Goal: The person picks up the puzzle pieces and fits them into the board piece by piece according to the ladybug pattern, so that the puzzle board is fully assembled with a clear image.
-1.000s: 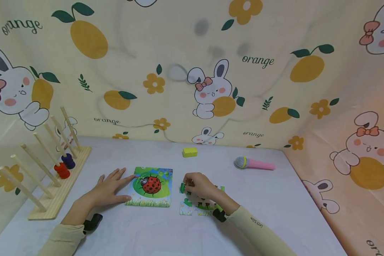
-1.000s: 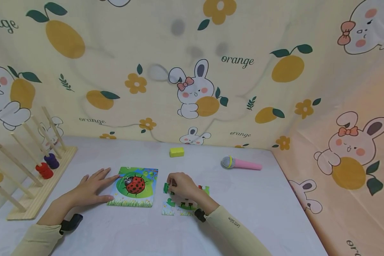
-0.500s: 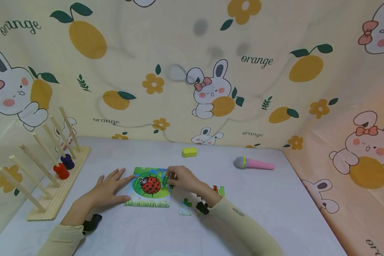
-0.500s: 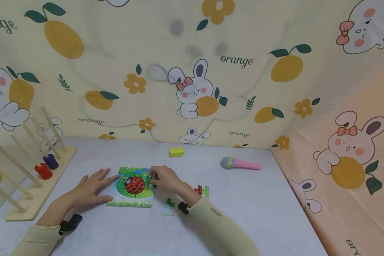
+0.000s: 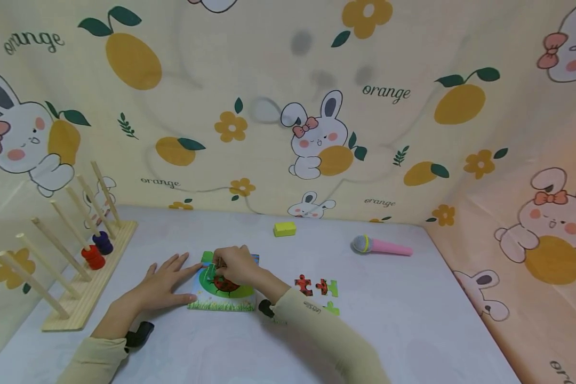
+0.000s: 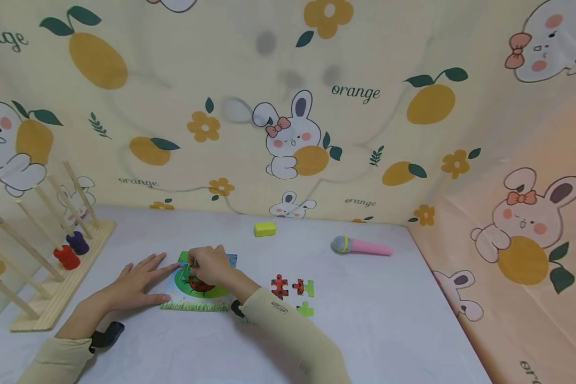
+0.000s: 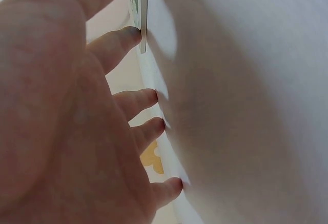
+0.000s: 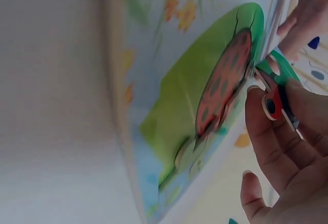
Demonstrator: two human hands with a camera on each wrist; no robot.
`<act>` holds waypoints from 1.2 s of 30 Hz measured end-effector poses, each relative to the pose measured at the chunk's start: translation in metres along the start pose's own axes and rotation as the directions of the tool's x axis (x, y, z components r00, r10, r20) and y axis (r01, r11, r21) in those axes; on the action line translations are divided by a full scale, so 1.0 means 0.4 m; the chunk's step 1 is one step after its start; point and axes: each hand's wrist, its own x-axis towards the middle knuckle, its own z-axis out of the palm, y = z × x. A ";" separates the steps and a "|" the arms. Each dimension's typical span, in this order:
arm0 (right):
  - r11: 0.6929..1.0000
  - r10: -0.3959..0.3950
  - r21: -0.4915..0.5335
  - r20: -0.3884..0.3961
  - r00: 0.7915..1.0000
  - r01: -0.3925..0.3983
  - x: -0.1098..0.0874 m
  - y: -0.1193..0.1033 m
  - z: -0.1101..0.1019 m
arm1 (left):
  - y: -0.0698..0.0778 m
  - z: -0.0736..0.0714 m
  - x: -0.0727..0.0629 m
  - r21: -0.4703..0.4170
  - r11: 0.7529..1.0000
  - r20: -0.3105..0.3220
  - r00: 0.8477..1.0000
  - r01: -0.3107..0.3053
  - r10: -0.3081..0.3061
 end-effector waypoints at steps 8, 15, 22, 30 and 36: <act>1.000 0.014 -0.025 0.010 1.000 -0.013 0.015 -0.021 0.012 | 0.003 -0.001 0.001 -0.020 1.000 0.000 1.000 0.007 -0.007; 0.994 0.009 -0.107 0.015 1.000 -0.007 0.018 -0.030 0.026 | 0.000 0.001 0.001 -0.017 1.000 0.003 1.000 0.014 -0.014; 0.955 -0.004 -0.297 0.009 1.000 0.007 0.025 -0.037 0.038 | 0.002 0.003 -0.001 -0.011 1.000 0.009 1.000 0.026 -0.026; 0.932 -0.021 -0.361 -0.021 1.000 0.012 0.026 -0.036 0.053 | 0.004 0.001 -0.003 -0.013 1.000 0.001 1.000 0.023 -0.023; 0.914 0.002 -0.406 -0.019 1.000 -0.010 0.023 -0.043 0.055 | 0.004 0.000 -0.004 -0.019 1.000 -0.005 1.000 0.015 -0.015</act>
